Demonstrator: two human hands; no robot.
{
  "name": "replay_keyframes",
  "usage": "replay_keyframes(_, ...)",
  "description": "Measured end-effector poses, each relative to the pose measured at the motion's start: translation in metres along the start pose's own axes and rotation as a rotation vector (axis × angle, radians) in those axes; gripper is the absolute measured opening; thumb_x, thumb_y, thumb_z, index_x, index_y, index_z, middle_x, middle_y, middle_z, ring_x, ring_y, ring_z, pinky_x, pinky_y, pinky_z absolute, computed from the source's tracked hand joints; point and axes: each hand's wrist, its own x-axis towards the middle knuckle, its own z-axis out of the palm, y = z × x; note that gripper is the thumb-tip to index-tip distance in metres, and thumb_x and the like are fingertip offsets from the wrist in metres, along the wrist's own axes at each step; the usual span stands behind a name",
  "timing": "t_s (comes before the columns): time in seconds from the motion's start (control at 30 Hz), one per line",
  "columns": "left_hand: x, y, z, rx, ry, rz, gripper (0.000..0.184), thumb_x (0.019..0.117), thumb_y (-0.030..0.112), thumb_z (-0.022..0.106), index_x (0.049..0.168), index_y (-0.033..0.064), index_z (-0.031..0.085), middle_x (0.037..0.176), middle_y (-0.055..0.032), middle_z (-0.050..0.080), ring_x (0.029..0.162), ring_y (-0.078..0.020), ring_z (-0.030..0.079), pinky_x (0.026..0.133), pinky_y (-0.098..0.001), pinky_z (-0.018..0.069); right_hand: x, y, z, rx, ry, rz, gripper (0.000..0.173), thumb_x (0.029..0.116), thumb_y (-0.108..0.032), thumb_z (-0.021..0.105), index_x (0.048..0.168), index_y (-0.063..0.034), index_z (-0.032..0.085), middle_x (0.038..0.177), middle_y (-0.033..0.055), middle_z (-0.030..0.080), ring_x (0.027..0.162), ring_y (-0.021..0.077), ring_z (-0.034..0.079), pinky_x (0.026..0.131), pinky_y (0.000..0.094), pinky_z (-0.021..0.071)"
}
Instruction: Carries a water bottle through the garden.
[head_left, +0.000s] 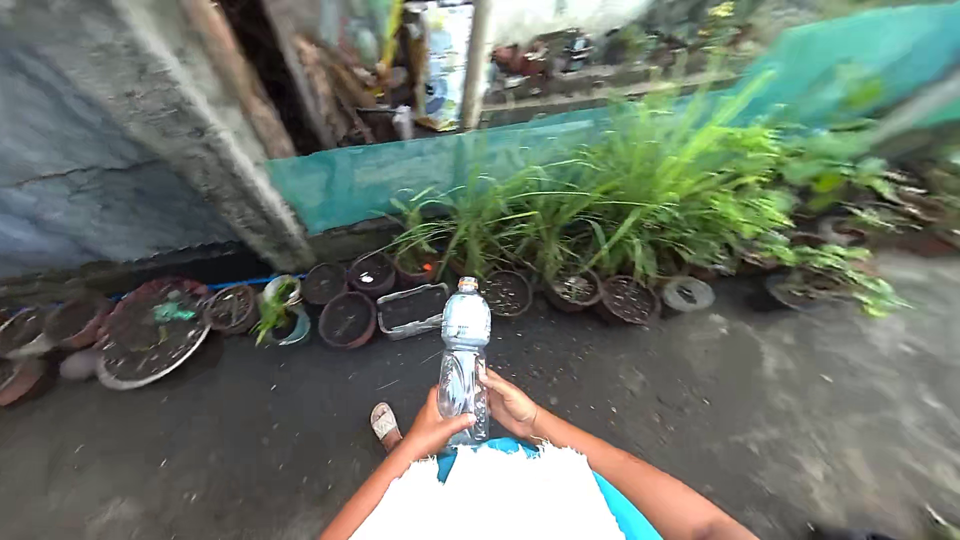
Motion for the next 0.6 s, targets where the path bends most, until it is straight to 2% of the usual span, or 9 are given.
replay_keyframes(0.23, 0.079, 0.069, 0.127, 0.286, -0.244, 0.021, 0.110, 0.0789, 0.031, 0.087, 0.158, 0.0012, 0.017, 0.135, -0.0305, 0.057, 0.120, -0.0346, 0.064, 0.103, -0.0479, 0.0522, -0.086, -0.033, -0.120, 0.209, 0.328, -0.170, 0.048, 0.1112, -0.029, 0.040, 0.154, -0.0074, 0.033, 0.126, 0.0140, 0.064, 0.105, 0.0222, 0.068, 0.089, 0.0410, 0.0568)
replay_keyframes(0.33, 0.117, 0.095, 0.186, 0.441, -0.440, 0.045, 0.119, 0.0758, 0.032, 0.090, 0.160, 0.0018, 0.011, 0.138, -0.0313, 0.056, 0.122, -0.0350, 0.063, 0.106, -0.0478, 0.0507, -0.116, -0.034, -0.171, 0.369, 0.447, -0.270, 0.047, 0.1120, -0.030, 0.037, 0.153, -0.0074, 0.034, 0.125, 0.0149, 0.065, 0.105, 0.0241, 0.069, 0.089, 0.0424, 0.0579)
replay_keyframes(0.4, 0.148, 0.109, 0.227, 0.517, -0.628, 0.079, 0.124, 0.0753, 0.033, 0.091, 0.161, 0.0010, 0.007, 0.146, -0.0281, 0.050, 0.131, -0.0297, 0.058, 0.112, -0.0423, 0.0466, -0.135, -0.033, -0.206, 0.496, 0.526, -0.358, 0.044, 0.1117, -0.028, 0.035, 0.151, -0.0069, 0.035, 0.122, 0.0154, 0.067, 0.102, 0.0256, 0.070, 0.087, 0.0432, 0.0593)
replay_keyframes(0.5, 0.201, 0.132, 0.294, 0.598, -0.821, 0.126, 0.119, 0.0752, 0.032, 0.090, 0.161, 0.0010, 0.014, 0.150, -0.0250, 0.049, 0.135, -0.0272, 0.055, 0.114, -0.0406, 0.0448, -0.157, -0.041, -0.260, 0.643, 0.635, -0.481, 0.043, 0.1099, -0.027, 0.032, 0.148, -0.0078, 0.035, 0.119, 0.0154, 0.068, 0.103, 0.0272, 0.071, 0.088, 0.0453, 0.0595)
replay_keyframes(0.6, 0.252, 0.172, 0.365, 0.662, -0.904, 0.154, 0.108, 0.0790, 0.028, 0.088, 0.159, -0.0009, 0.022, 0.151, -0.0257, 0.048, 0.136, -0.0297, 0.053, 0.115, -0.0418, 0.0433, -0.169, -0.073, -0.313, 0.747, 0.761, -0.582, 0.042, 0.1096, -0.026, 0.031, 0.148, -0.0090, 0.035, 0.118, 0.0144, 0.068, 0.102, 0.0270, 0.070, 0.087, 0.0458, 0.0591)
